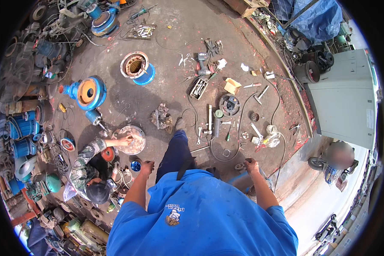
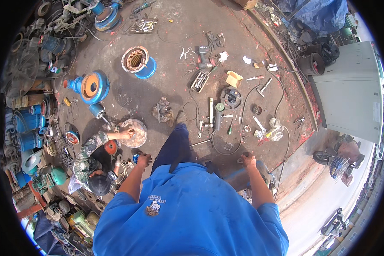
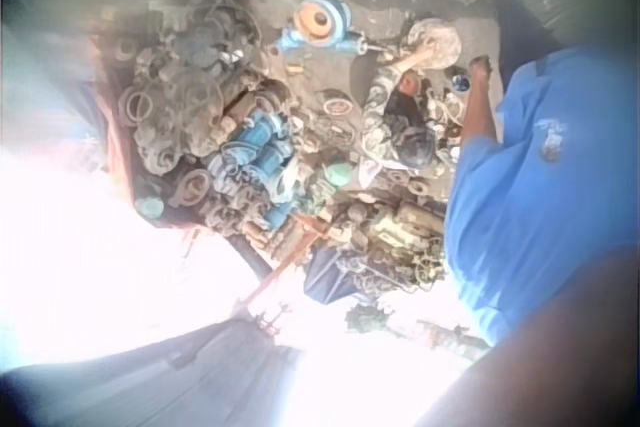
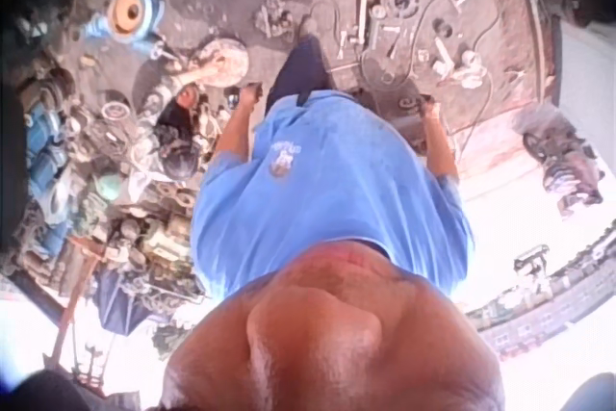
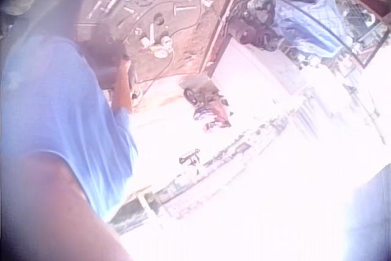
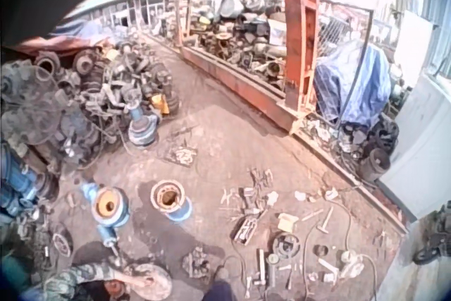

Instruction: The person opens a small cardboard box and removes a white paper-like item, then walks through a scrapyard to a workbench. They handle a large motor or compressor unit and use a wrench to tighten or loosen bolts on the machinery.

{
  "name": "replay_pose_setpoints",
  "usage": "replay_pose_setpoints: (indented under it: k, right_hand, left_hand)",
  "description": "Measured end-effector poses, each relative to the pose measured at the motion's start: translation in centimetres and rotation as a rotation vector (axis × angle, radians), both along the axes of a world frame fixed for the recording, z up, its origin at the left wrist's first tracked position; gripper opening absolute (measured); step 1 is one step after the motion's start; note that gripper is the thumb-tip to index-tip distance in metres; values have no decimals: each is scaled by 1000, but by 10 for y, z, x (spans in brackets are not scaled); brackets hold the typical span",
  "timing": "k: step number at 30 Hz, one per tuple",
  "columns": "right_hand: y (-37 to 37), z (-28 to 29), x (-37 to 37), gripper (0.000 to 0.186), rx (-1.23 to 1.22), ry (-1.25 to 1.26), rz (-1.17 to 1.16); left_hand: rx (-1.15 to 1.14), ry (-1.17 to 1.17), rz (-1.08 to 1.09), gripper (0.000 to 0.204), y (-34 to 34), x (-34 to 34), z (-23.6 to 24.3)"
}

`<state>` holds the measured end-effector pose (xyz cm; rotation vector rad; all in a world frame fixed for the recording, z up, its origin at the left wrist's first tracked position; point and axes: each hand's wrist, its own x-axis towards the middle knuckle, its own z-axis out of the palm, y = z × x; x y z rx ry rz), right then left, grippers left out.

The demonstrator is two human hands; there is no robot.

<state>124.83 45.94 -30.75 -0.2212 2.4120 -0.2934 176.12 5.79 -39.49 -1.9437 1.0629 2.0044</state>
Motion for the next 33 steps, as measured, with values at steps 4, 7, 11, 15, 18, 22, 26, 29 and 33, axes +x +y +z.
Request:
replay_pose_setpoints:
  k: [4,7,11,15,18,22,26,29,33]
  right_hand:
    - [-85,80,10,26,73,-195,-443]
    - [-119,88,-2,32,269,-383,-235]
    - [-207,62,-39,33,378,-344,493]
    - [-344,5,-128,32,395,-197,1073]
    - [-468,-22,-233,26,354,-185,1346]
    - [-738,-43,-408,31,412,-72,1209]
    - [-1028,85,-523,36,108,-38,499]
    - [-1229,216,-586,36,-269,-74,229]
    - [-1428,279,-664,37,-491,-56,425]
  left_hand:
    - [-133,48,-14,39,-160,-67,24]
    - [-274,154,108,41,-264,-144,50]
    - [-382,174,18,41,-391,-243,113]
    - [-245,199,26,40,-473,-297,56]
    - [-163,169,23,39,-537,-347,50]
    - [-61,32,224,34,-651,-387,59]
    - [0,-49,213,28,-782,-452,88]
    - [-153,115,413,20,-906,-531,133]
    - [-220,98,468,20,-1051,-651,173]
